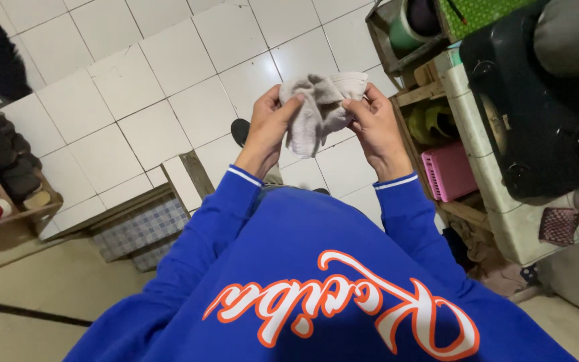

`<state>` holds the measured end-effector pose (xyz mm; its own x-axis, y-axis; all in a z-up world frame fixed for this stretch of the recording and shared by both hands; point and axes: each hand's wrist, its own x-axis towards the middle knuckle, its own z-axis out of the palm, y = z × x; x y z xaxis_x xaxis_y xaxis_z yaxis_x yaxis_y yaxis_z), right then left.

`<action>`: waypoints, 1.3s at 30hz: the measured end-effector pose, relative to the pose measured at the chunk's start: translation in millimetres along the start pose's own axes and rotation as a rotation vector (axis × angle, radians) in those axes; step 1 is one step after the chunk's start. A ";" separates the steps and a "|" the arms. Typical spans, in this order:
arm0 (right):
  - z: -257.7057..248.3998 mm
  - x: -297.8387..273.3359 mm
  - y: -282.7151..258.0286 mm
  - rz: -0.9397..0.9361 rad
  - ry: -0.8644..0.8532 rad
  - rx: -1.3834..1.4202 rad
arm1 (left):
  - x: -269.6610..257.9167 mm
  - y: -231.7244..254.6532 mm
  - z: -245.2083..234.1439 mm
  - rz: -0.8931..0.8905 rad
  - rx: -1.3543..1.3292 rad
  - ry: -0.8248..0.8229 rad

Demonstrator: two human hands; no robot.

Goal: Packing a travel bag with charging cables, toiletries, and folded cloths.

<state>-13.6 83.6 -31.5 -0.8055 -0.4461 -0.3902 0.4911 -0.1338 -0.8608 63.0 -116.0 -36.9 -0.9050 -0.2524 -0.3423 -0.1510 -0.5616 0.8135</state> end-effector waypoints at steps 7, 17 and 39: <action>81.1 49.1 -9.3 -0.118 0.063 -0.299 | 48.2 25.9 -20.6 0.016 0.063 0.028; 121.5 184.9 -15.7 -0.522 -0.037 -0.726 | 103.5 94.2 -46.0 -0.057 0.238 -0.175; 116.7 293.2 -132.8 -0.756 -0.289 -0.759 | 125.1 209.3 -138.6 0.595 1.057 0.409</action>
<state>-276.4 -132.7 6.6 -0.6553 -0.6814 0.3260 -0.5045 0.0736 -0.8603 -26.7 -374.3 25.4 -0.7824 -0.5765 0.2354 -0.1784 0.5697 0.8023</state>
